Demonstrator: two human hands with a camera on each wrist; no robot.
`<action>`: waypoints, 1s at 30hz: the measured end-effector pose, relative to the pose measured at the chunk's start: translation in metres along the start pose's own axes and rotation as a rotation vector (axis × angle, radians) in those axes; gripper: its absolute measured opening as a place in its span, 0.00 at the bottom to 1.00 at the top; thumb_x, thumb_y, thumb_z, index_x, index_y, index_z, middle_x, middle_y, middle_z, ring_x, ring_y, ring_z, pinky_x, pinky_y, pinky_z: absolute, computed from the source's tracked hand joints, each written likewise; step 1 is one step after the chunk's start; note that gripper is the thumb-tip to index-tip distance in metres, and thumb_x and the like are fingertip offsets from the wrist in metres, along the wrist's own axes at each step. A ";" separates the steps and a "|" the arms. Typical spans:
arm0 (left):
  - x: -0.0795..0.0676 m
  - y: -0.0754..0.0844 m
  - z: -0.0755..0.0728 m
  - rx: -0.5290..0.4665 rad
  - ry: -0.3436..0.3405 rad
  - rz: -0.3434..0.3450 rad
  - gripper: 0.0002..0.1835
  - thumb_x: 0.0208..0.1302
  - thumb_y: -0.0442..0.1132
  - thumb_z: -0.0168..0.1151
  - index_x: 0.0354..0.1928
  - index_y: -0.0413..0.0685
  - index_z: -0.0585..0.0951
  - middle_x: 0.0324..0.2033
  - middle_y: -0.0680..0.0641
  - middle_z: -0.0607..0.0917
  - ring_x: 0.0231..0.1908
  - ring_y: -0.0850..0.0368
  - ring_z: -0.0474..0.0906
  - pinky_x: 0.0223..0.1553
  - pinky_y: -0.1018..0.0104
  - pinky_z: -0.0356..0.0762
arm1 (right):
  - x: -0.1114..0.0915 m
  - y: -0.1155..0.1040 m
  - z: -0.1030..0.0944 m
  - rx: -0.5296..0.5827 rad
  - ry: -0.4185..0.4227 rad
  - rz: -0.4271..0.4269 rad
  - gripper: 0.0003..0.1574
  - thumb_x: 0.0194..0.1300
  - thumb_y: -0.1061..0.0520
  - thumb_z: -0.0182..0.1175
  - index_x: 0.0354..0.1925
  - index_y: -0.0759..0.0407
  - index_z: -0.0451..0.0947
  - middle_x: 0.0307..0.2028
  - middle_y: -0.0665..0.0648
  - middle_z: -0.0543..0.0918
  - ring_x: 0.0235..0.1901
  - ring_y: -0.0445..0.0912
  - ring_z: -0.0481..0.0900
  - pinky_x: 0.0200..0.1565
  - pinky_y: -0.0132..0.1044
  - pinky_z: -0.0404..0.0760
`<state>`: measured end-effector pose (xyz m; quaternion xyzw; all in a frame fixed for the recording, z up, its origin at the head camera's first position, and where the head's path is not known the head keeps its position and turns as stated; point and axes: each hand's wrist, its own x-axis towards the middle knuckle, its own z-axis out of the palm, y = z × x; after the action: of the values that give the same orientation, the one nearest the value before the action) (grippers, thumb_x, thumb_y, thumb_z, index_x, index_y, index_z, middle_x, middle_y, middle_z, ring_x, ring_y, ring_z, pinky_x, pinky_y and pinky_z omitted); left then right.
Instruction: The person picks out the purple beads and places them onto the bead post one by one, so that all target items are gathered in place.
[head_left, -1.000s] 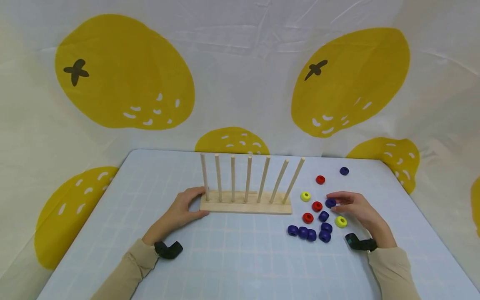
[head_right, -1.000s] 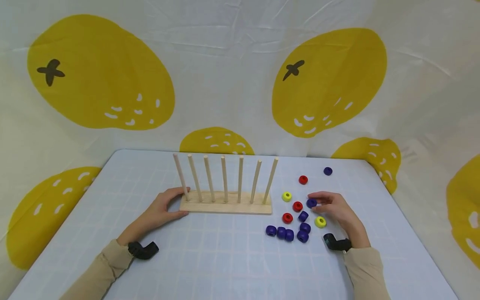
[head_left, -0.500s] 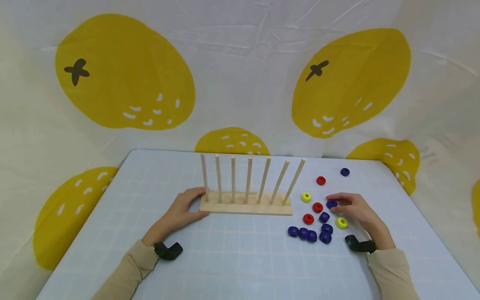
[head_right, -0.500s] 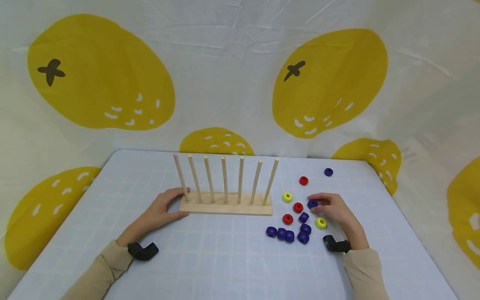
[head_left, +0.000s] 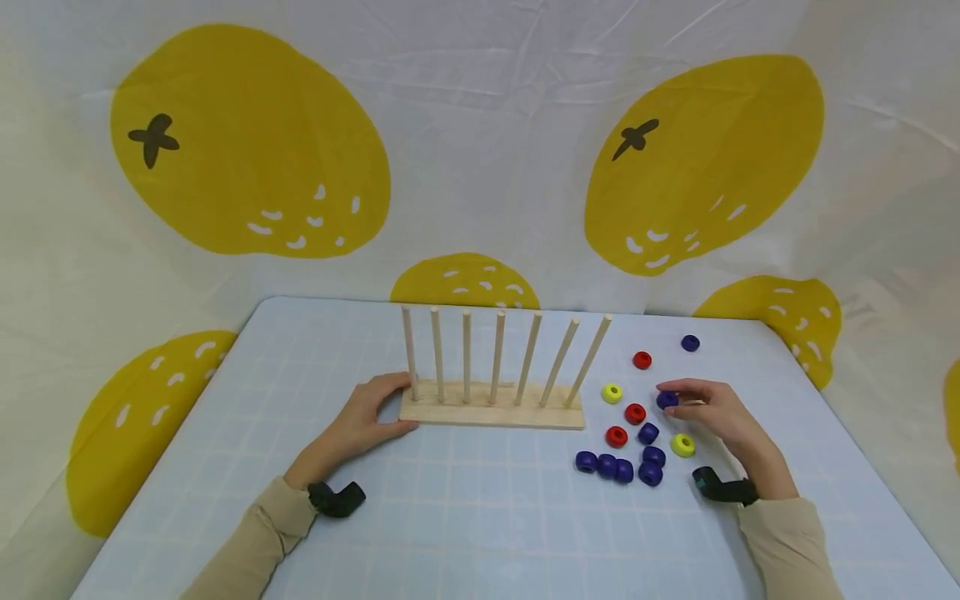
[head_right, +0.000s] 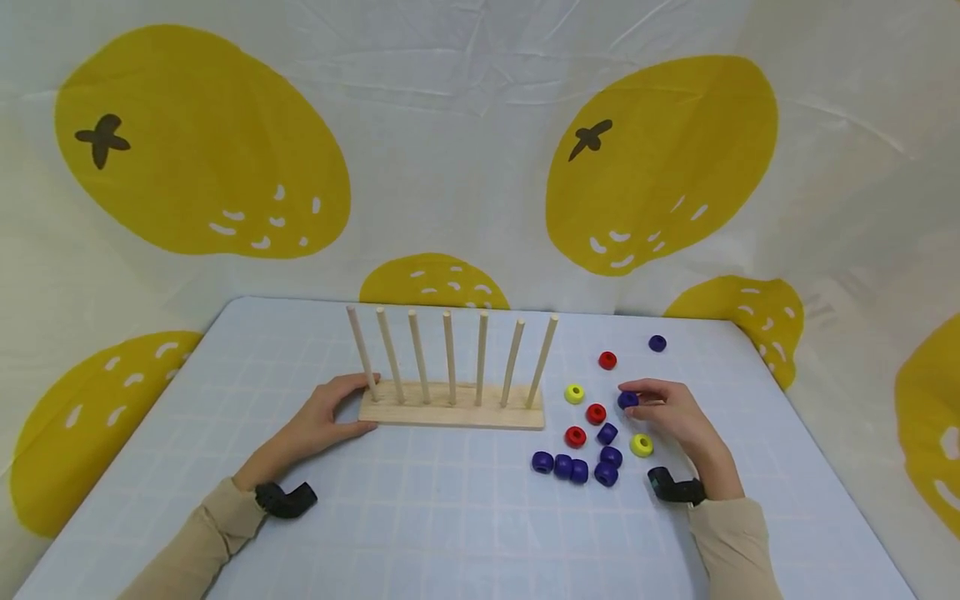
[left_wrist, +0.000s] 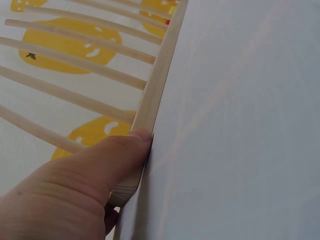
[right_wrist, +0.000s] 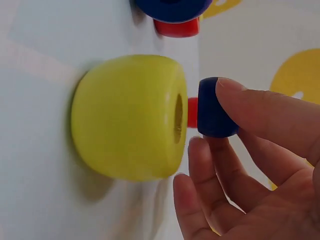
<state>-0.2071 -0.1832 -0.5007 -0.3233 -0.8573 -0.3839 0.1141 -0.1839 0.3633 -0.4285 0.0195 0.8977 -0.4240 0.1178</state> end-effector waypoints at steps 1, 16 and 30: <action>0.000 0.000 0.000 0.000 -0.001 0.004 0.36 0.51 0.39 0.78 0.63 0.40 0.75 0.60 0.40 0.78 0.61 0.41 0.72 0.61 0.42 0.67 | -0.001 -0.001 -0.001 0.001 0.004 -0.009 0.29 0.68 0.58 0.63 0.65 0.65 0.73 0.62 0.69 0.74 0.58 0.62 0.71 0.60 0.63 0.68; 0.000 -0.001 -0.001 0.006 0.006 0.013 0.36 0.51 0.39 0.78 0.63 0.40 0.75 0.60 0.40 0.78 0.61 0.39 0.72 0.60 0.39 0.66 | -0.009 -0.021 -0.007 0.020 0.053 -0.043 0.30 0.70 0.57 0.62 0.66 0.66 0.70 0.61 0.72 0.76 0.59 0.64 0.74 0.61 0.67 0.65; 0.001 -0.002 0.000 0.001 -0.009 0.011 0.36 0.51 0.40 0.78 0.63 0.41 0.75 0.61 0.41 0.78 0.62 0.42 0.72 0.61 0.42 0.67 | -0.024 -0.044 -0.011 0.061 0.096 -0.109 0.34 0.70 0.47 0.62 0.66 0.62 0.71 0.58 0.68 0.78 0.45 0.34 0.78 0.60 0.68 0.66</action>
<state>-0.2088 -0.1839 -0.5015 -0.3296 -0.8563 -0.3814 0.1126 -0.1684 0.3455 -0.3832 -0.0058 0.8888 -0.4555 0.0508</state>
